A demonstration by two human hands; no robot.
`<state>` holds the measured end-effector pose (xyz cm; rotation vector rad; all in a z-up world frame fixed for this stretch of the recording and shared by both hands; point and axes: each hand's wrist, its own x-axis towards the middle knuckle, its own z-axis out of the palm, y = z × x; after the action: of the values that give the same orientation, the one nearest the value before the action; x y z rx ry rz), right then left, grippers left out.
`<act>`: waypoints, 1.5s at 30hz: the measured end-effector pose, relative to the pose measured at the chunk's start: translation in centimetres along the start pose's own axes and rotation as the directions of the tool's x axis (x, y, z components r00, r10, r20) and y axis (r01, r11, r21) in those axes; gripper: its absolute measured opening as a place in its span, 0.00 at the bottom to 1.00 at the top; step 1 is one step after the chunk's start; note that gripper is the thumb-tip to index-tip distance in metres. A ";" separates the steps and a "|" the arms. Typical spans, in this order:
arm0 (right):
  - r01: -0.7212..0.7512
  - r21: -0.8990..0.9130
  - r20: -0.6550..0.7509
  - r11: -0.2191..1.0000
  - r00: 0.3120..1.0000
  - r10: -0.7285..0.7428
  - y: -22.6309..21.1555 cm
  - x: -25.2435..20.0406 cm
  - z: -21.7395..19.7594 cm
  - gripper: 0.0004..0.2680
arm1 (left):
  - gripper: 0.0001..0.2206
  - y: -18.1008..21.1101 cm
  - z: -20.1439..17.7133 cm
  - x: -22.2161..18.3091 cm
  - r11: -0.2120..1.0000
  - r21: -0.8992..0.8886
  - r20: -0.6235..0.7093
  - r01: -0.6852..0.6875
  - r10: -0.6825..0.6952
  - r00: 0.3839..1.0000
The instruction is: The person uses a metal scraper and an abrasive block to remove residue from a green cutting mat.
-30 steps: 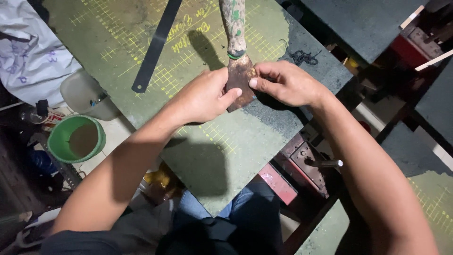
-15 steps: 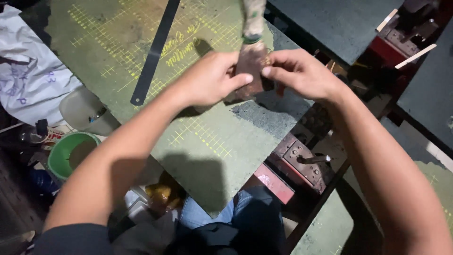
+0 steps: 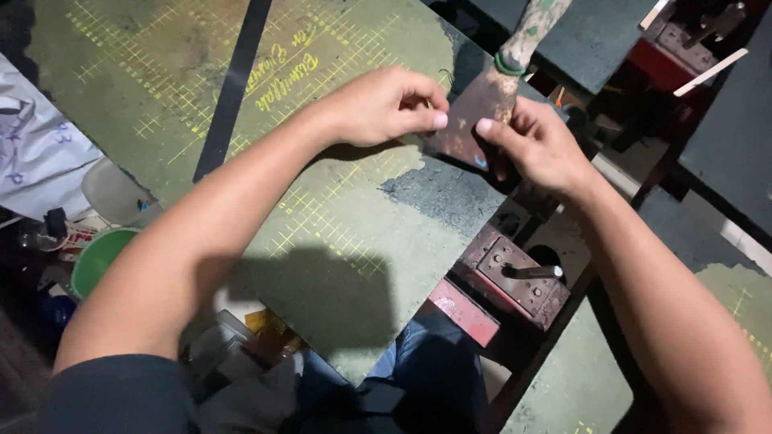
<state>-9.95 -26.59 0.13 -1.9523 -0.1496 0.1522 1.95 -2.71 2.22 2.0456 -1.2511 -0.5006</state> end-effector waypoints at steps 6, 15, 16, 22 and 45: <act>-0.022 -0.025 0.030 0.999 0.999 0.022 -0.3 -0.8 1.5 0.07 | 0.09 -0.7 1.4 -0.6 0.990 -0.129 0.036 0.053 -0.048 0.998; 0.099 -0.021 -0.025 0.995 0.995 -0.100 0.4 -0.4 2.3 0.07 | 0.04 -2.0 1.4 -1.2 0.935 -0.348 0.021 -0.064 0.076 0.997; 0.101 -0.019 -0.023 0.995 0.995 -0.101 -0.1 -0.4 2.5 0.07 | 0.04 -2.0 1.4 -1.2 0.936 -0.348 0.020 -0.061 0.073 0.997; 0.086 -0.065 -0.039 0.994 0.995 -0.089 0.3 -0.2 2.2 0.07 | 0.03 -1.8 1.7 -1.3 0.959 -0.271 0.011 -0.084 0.090 0.996; 0.043 -0.010 -0.055 0.999 0.998 -0.044 -2.6 0.7 3.1 0.06 | 0.02 -2.0 1.1 -2.2 0.978 -0.202 -0.023 0.050 -0.056 0.998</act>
<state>-9.93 -22.67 1.39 -1.9587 -0.1567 0.0692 1.53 -0.50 -0.05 1.9127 -1.0848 -0.5956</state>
